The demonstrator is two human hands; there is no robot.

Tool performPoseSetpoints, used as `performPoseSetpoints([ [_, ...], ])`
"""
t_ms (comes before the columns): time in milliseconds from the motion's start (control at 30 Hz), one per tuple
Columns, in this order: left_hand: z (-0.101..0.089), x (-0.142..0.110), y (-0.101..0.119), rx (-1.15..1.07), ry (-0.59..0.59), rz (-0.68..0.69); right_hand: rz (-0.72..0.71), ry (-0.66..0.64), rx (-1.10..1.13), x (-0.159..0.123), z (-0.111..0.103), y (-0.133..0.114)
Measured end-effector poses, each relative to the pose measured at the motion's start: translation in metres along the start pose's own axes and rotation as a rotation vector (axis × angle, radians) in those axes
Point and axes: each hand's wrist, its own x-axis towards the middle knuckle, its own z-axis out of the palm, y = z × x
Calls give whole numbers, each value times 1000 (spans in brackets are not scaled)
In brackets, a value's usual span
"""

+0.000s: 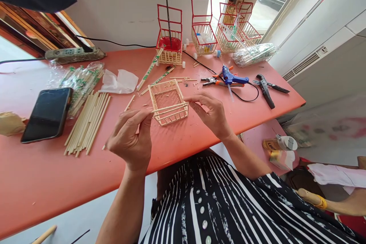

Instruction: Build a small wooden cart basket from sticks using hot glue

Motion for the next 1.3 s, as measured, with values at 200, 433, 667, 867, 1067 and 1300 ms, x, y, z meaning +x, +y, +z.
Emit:
performPoseSetpoints([
  [200, 1, 0, 1, 31, 10, -30, 4, 6, -23, -1, -1, -2],
  [433, 0, 0, 2, 30, 10, -58, -14, 1, -11, 0, -1, -5],
  [667, 1, 0, 2, 14, 32, -16, -31, -11, -7, -2, -4, -6],
  [867, 1, 0, 3, 47, 14, -69, -26, 13, -1, 1, -2, -7],
  [1067, 2, 0, 1, 51, 21, -29, -28, 39, -8, 6, 0, -8],
  [1300, 2, 0, 1, 35, 28, -4, -43, 52, -25, 6, 1, -7],
])
